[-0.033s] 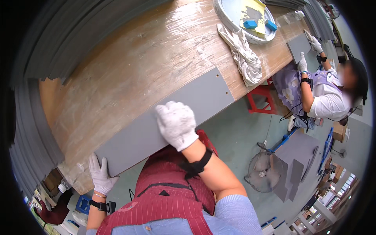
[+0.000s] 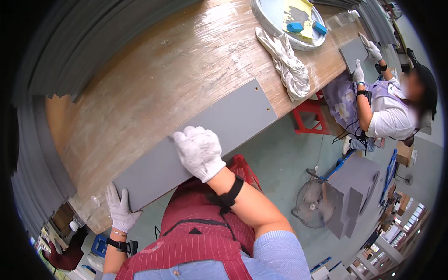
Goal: The person sands the edges of gray metal panels using a blue sanding block and wipes them with a white cloth. They repeatedly pick up panels from a stack, sand the edges, wipe the surface, and place them back on the stack.
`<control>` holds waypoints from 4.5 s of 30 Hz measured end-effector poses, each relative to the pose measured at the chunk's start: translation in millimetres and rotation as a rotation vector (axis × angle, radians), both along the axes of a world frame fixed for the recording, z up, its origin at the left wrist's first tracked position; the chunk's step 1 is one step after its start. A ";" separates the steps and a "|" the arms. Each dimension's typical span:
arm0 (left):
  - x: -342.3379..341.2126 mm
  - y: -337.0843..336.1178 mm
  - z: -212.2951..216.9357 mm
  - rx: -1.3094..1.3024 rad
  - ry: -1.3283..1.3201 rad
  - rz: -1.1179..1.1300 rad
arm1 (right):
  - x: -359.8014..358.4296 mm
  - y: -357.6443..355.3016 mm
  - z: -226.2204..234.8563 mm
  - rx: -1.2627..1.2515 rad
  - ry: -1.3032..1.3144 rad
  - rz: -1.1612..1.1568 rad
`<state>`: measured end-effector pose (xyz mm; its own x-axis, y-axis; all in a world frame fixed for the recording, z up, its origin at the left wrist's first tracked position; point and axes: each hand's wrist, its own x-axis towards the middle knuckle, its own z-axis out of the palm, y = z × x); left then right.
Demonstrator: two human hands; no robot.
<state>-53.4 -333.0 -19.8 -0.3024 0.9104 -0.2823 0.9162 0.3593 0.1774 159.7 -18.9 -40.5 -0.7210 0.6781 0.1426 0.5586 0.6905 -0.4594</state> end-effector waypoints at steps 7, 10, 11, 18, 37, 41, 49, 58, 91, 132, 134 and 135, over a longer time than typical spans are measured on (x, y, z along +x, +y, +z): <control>6.7 -9.3 -13.5 0.185 -0.025 0.000 | 86.9 110.1 -33.4 0.379 -0.063 -0.697; 6.5 -5.4 -20.1 0.290 -0.067 -0.002 | 152.8 133.4 -23.6 0.288 -0.171 -0.920; 6.7 -5.7 -19.3 0.302 -0.077 -0.008 | 165.0 134.0 -26.3 0.179 -0.014 -0.902; 15.9 -26.2 -31.6 0.338 0.016 -0.020 | 138.7 109.8 -13.8 -0.086 -0.088 -0.821; -81.4 72.5 -19.2 0.943 -1.348 1.238 | 22.6 135.7 30.9 -0.344 0.739 -0.647; -79.7 93.7 -30.6 0.836 -1.360 1.346 | -69.8 28.3 24.4 0.067 0.423 -0.027; -83.1 101.8 -34.9 0.840 -1.330 1.342 | -119.0 25.6 5.5 -0.105 -0.185 0.246; -81.9 109.6 -31.9 0.831 -1.338 1.343 | -30.6 256.6 -27.9 0.331 -0.112 -0.536; -47.8 50.5 -53.4 1.150 -2.479 1.049 | -161.8 23.7 -21.8 0.339 -0.056 0.005; -49.6 48.2 -72.1 1.342 -2.772 0.747 | -180.7 -167.3 19.7 0.036 -0.126 0.683; -53.4 46.0 -71.4 1.358 -2.782 0.714 | -183.7 -147.6 -2.5 0.016 0.237 0.501; -54.4 44.7 -72.5 1.353 -2.868 0.669 | -188.2 -132.8 -11.7 0.001 0.416 0.405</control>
<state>-107.8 -288.3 -92.3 -0.5299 0.8367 -0.1382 -0.8045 -0.5475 -0.2301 -28.5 -151.7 -52.1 -0.8060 0.3596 0.4702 0.0223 0.8122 -0.5829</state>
